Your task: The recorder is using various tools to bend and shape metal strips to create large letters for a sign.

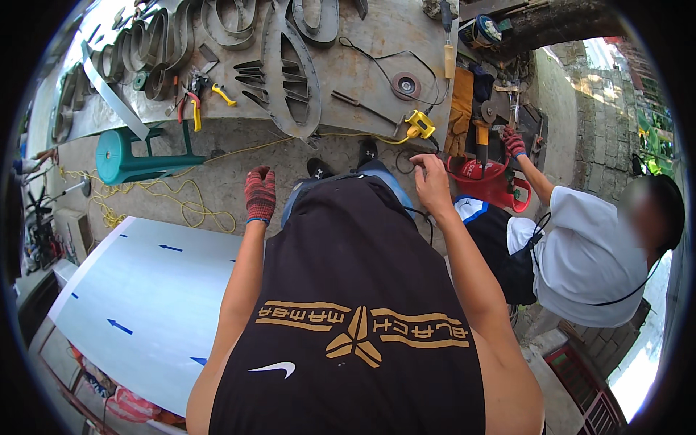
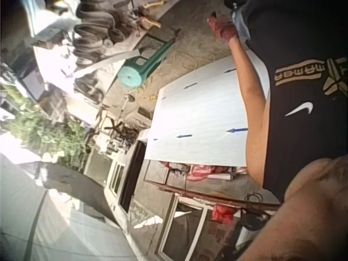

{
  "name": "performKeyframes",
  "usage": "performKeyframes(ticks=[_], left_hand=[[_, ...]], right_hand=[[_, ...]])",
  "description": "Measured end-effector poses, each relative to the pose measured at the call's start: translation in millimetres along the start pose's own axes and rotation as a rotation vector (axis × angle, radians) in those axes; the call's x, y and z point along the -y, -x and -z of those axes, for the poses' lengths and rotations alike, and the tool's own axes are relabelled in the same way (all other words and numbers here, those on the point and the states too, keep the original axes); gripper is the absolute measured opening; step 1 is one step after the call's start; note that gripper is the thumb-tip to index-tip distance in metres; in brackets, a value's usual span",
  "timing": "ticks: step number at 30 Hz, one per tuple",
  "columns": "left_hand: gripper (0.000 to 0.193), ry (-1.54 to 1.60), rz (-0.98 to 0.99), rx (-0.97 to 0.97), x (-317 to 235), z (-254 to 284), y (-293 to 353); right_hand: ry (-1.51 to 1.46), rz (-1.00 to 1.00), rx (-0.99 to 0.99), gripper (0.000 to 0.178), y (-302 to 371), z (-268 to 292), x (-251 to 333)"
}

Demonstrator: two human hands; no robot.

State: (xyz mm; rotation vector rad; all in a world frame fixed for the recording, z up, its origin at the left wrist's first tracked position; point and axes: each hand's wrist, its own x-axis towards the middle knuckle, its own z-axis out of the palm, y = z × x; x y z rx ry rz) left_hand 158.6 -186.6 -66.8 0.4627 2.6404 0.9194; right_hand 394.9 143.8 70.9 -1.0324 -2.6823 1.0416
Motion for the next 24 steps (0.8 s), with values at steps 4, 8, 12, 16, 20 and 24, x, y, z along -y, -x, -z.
performKeyframes(ticks=[4,8,12,16,20,24], left_hand=[[0.03,0.164,0.071,0.048,-19.0,-11.5,-5.3],[0.038,0.475,0.22,0.108,-17.9,-42.1,-23.5],[0.047,0.741,0.397,0.155,-29.4,-79.5,-60.6],[0.057,0.651,0.376,0.073,-26.6,-102.7,-91.2],[0.056,0.363,0.387,0.045,-45.0,-100.1,-96.2],[0.057,0.241,0.343,-0.003,-56.7,-96.1,-95.3]], right_hand=[[0.016,-0.002,-0.004,0.017,0.4,1.2,-2.5],[0.029,0.022,-0.003,0.017,-0.5,1.8,-3.1],[0.015,-0.015,0.002,0.016,3.1,2.3,-5.7],[0.037,-0.072,0.038,0.015,8.7,7.8,-7.2],[0.043,-0.098,0.013,0.015,17.3,9.3,-16.4],[0.033,-0.1,0.03,0.014,19.2,7.0,-19.0]])
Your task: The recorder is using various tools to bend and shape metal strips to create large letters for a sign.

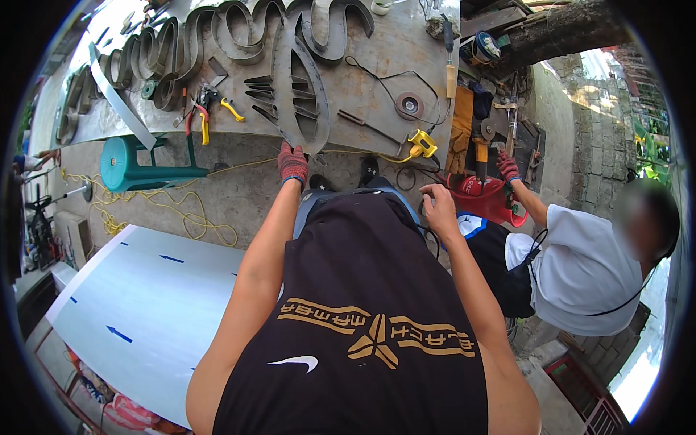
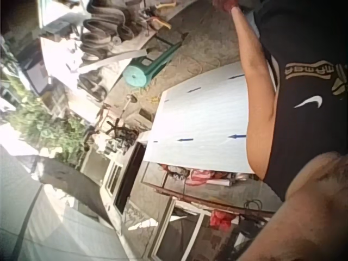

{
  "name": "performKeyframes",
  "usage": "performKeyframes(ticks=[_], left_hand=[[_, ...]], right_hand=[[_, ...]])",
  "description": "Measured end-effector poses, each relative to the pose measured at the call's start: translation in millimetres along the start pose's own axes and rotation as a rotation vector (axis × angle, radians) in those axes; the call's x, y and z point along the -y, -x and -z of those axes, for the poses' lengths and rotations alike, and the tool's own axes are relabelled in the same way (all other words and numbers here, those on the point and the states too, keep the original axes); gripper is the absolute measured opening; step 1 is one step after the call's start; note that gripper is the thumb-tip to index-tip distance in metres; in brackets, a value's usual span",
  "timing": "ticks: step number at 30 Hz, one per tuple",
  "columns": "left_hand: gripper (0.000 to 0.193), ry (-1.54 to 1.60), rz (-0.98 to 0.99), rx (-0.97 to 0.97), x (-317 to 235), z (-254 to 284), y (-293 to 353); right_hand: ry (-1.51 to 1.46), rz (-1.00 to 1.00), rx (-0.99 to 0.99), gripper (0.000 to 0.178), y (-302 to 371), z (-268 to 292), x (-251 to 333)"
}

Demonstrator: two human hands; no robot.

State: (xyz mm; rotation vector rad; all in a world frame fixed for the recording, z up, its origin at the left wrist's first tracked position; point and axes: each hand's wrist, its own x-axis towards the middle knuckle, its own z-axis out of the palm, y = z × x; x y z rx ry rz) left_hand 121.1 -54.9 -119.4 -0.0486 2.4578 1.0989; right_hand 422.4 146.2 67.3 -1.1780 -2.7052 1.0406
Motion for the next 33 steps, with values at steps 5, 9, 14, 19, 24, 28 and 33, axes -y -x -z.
performKeyframes(ticks=[5,9,14,19,24,28,33], left_hand=[[0.057,0.01,0.003,-0.022,-10.3,0.1,1.5],[0.055,0.086,0.009,-0.021,-14.0,-3.4,-1.7],[0.055,0.155,0.036,-0.034,-22.0,-6.2,-1.1],[0.053,0.116,0.044,-0.042,-32.5,-4.4,2.4],[0.053,0.142,-0.05,-0.03,-14.3,2.6,1.2],[0.043,0.059,-0.157,-0.212,-10.7,14.5,21.1],[0.029,-0.103,-0.372,-0.402,-24.3,30.2,52.1]], right_hand=[[0.026,0.023,0.045,0.014,-7.3,4.1,2.4],[0.037,-0.001,0.062,0.014,-14.3,11.0,5.0],[0.017,0.074,0.072,0.014,-22.3,13.0,5.6],[0.056,0.102,0.13,0.014,-25.8,11.4,6.1],[0.044,0.126,0.176,0.014,-34.8,13.0,11.3],[0.057,0.163,0.18,0.014,-49.3,20.1,7.2],[0.021,0.213,0.201,0.014,-73.5,26.6,-11.2]])
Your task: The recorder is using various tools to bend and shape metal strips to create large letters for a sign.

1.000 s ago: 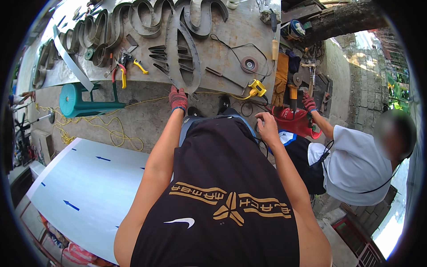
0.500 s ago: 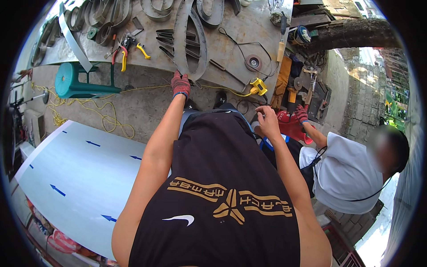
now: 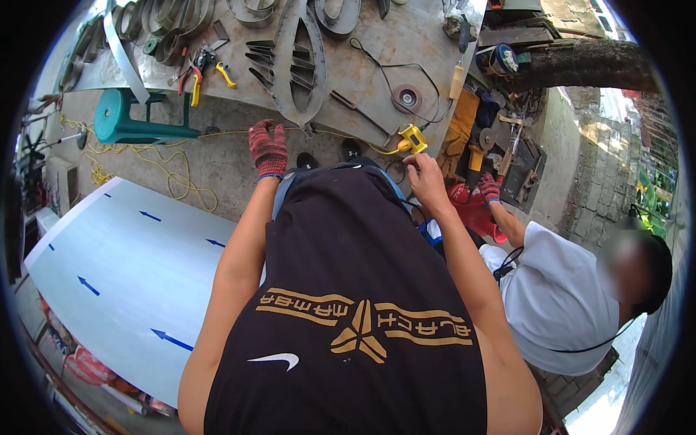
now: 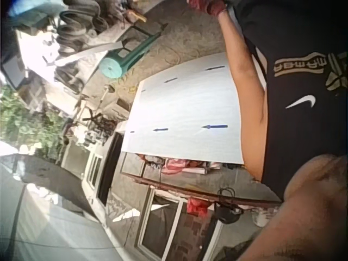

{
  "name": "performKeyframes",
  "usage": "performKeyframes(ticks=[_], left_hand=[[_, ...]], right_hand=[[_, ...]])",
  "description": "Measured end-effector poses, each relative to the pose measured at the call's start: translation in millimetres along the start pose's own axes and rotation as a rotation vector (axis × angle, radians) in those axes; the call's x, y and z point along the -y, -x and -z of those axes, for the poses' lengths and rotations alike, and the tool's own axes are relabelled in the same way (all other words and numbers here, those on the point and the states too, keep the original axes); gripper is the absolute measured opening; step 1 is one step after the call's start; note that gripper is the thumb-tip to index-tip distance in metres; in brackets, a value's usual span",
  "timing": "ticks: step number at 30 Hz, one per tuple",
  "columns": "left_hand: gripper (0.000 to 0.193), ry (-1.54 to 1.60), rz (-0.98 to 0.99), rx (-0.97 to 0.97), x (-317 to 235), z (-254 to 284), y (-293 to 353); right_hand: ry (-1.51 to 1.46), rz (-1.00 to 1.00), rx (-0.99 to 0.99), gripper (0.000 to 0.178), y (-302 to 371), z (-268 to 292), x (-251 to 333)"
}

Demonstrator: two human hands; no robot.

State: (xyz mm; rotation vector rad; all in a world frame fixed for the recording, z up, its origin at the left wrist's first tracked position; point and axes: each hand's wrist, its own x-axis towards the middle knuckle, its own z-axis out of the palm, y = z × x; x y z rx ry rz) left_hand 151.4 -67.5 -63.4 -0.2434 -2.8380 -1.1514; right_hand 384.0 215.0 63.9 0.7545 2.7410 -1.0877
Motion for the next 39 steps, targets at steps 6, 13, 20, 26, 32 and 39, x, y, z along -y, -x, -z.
performKeyframes(ticks=[6,13,20,26,32,39], left_hand=[[0.026,-0.248,-0.215,0.092,-44.9,6.3,10.1],[0.028,-0.496,-0.32,0.212,-60.1,-24.8,8.3],[0.021,-0.623,-0.337,0.223,-55.0,-57.2,3.7],[0.014,-0.573,-0.358,0.24,-41.7,-65.4,-6.0],[0.016,-0.561,-0.292,0.315,-43.4,-62.9,-5.1],[0.019,-0.543,-0.265,0.302,-39.9,-65.1,-4.9]], right_hand=[[-0.033,0.109,0.007,0.013,-32.2,17.3,-26.9],[-0.036,0.215,0.065,0.013,-68.2,44.4,-53.3],[-0.034,0.216,0.08,0.013,-89.5,62.9,-53.7],[-0.042,0.2,0.097,0.012,-95.8,52.7,-47.9],[-0.037,0.23,0.143,0.012,-105.1,41.3,-37.6],[0.019,0.231,0.229,0.011,-125.4,34.7,-13.7]])
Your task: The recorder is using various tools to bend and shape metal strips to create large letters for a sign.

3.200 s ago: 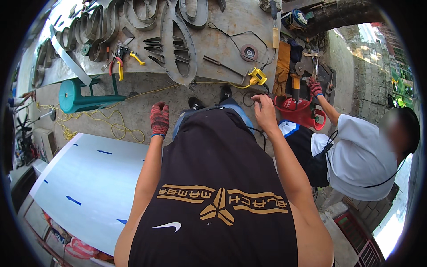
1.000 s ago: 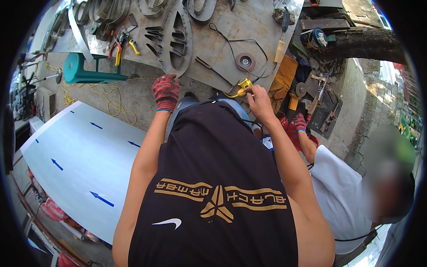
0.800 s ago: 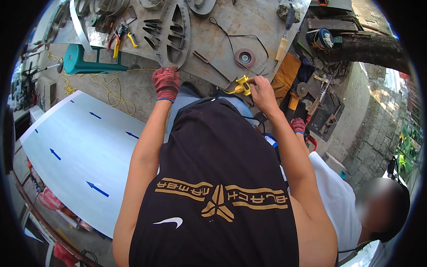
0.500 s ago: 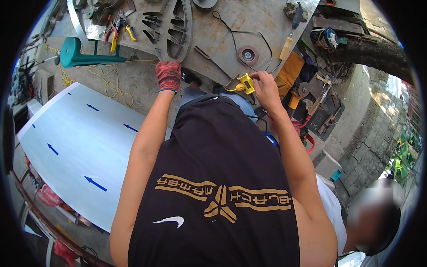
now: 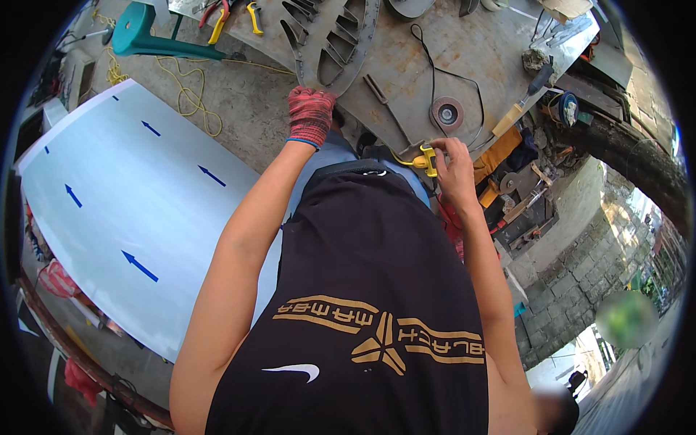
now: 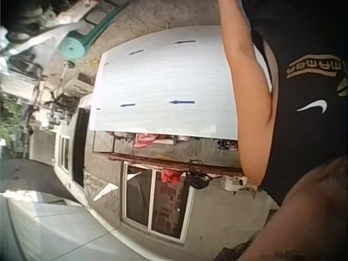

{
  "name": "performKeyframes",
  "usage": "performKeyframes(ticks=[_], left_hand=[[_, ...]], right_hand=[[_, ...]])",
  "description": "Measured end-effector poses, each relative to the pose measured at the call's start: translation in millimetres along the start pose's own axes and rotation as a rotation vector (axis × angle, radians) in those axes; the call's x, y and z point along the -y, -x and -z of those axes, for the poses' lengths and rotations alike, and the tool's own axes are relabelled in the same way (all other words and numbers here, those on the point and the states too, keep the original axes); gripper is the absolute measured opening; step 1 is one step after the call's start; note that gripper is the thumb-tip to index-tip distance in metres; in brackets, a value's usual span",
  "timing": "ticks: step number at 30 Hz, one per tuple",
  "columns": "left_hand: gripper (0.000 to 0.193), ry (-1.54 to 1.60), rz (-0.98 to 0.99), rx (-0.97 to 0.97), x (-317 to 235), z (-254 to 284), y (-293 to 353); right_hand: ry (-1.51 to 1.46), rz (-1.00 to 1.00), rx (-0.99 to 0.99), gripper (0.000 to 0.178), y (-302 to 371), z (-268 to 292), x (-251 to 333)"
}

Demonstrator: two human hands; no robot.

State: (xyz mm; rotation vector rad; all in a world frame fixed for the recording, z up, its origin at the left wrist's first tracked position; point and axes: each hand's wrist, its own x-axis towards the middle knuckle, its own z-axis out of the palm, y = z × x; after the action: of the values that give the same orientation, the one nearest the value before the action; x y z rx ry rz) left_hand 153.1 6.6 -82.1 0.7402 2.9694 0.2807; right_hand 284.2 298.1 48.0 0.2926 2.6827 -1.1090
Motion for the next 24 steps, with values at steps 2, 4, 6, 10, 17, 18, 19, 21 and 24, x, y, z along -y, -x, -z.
performKeyframes(ticks=[2,4,6,10,17,18,19,21,24], left_hand=[[0.019,0.005,0.001,-0.015,1.2,0.2,-0.8],[0.02,0.02,-0.003,-0.016,1.7,1.1,0.7],[0.02,0.038,0.007,0.002,2.8,1.8,-0.4],[0.019,0.055,0.012,0.0,3.3,2.5,-0.4],[0.017,0.157,0.021,0.068,1.4,7.3,-2.0],[0.014,0.155,0.041,0.076,1.1,6.5,-3.7],[0.013,0.151,0.062,0.082,0.9,6.3,-4.8],[0.013,0.129,0.036,0.092,2.1,3.5,-4.7],[0.013,0.115,0.015,0.009,6.2,-0.7,-2.9]], right_hand=[[0.023,-0.004,0.027,0.012,-10.6,0.6,5.2],[0.041,0.011,0.045,0.012,-21.9,1.0,12.3],[0.058,0.023,0.06,0.012,-33.4,1.7,18.4],[0.062,0.048,0.068,0.013,-50.9,3.9,31.3],[0.06,0.045,0.043,0.013,-54.5,7.6,32.5],[0.06,0.028,0.039,0.013,-52.8,7.2,31.3],[0.05,0.038,0.033,0.013,-51.7,6.6,30.3],[0.043,0.025,0.013,0.013,-47.4,5.3,25.8],[0.007,0.089,-0.035,0.013,-42.8,0.3,17.6]])
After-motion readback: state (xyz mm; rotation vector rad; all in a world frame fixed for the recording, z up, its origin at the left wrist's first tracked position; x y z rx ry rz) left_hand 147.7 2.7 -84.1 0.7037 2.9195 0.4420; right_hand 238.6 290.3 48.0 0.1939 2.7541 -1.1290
